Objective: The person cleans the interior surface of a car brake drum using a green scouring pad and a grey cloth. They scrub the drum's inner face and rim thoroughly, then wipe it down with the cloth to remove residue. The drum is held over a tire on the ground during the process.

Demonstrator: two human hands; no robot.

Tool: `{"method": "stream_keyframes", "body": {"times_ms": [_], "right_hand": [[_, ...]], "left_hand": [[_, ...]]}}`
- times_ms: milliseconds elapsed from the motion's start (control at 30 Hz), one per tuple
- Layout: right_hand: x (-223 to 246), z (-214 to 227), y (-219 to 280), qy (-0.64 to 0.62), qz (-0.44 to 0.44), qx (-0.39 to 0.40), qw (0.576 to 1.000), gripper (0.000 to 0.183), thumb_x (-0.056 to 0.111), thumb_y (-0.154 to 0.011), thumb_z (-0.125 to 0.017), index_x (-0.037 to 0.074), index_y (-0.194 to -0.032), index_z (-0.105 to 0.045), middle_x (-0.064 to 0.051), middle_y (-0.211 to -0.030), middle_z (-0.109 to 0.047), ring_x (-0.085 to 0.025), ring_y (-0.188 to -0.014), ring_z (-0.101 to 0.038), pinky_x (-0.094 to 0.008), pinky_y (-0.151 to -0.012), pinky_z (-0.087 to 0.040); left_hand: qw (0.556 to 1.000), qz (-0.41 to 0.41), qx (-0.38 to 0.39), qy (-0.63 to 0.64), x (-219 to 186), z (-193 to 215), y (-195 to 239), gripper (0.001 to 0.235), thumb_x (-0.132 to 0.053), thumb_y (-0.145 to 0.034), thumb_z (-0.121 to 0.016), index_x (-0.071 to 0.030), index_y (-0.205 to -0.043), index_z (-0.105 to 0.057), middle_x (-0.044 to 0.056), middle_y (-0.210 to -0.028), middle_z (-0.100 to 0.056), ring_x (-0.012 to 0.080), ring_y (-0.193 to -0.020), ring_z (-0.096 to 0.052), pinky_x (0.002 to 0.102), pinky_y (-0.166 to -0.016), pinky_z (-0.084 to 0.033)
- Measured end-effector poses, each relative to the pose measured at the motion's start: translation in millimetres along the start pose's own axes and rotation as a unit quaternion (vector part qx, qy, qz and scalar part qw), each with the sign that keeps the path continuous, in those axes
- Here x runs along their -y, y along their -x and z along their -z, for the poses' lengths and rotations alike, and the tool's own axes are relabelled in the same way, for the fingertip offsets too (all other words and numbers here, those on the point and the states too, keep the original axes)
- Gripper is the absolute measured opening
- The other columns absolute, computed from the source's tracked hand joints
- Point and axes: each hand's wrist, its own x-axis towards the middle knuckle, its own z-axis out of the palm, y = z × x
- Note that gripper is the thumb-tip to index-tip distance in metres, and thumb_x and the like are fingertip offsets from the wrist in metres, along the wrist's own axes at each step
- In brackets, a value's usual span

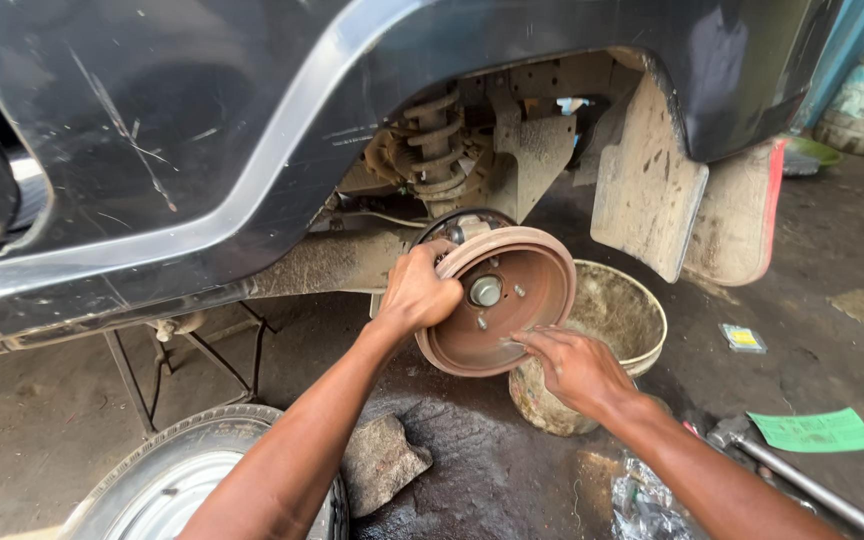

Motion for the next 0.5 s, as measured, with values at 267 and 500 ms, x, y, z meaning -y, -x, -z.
{"method": "stream_keyframes", "body": {"times_ms": [267, 500], "right_hand": [[-2, 2, -1, -0.017, 0.025, -0.063, 0.998, 0.038, 0.016, -0.096, -0.057, 0.025, -0.131, -0.067, -0.01, -0.126, -0.071, -0.032, -0.129, -0.059, -0.043, -0.115, -0.04], [31, -42, -4, -0.067, -0.048, -0.172, 0.982, 0.048, 0.006, -0.092, -0.055, 0.019, -0.137, -0.063, -0.018, -0.139, -0.062, -0.038, -0.122, -0.062, -0.045, -0.103, -0.048]], "left_hand": [[0.995, 0.058, -0.079, 0.021, -15, -5, 15, 0.056, -0.018, -0.068, -0.057, -0.009, -0.121, -0.074, 0.029, -0.109, -0.073, 0.0432, -0.109, -0.07, 0.045, -0.103, -0.05], [0.995, 0.075, -0.064, 0.001, -19, -2, 14, 0.054, -0.022, -0.072, -0.058, -0.011, -0.122, -0.074, 0.028, -0.112, -0.073, 0.0428, -0.11, -0.07, 0.045, -0.104, -0.05]]}}
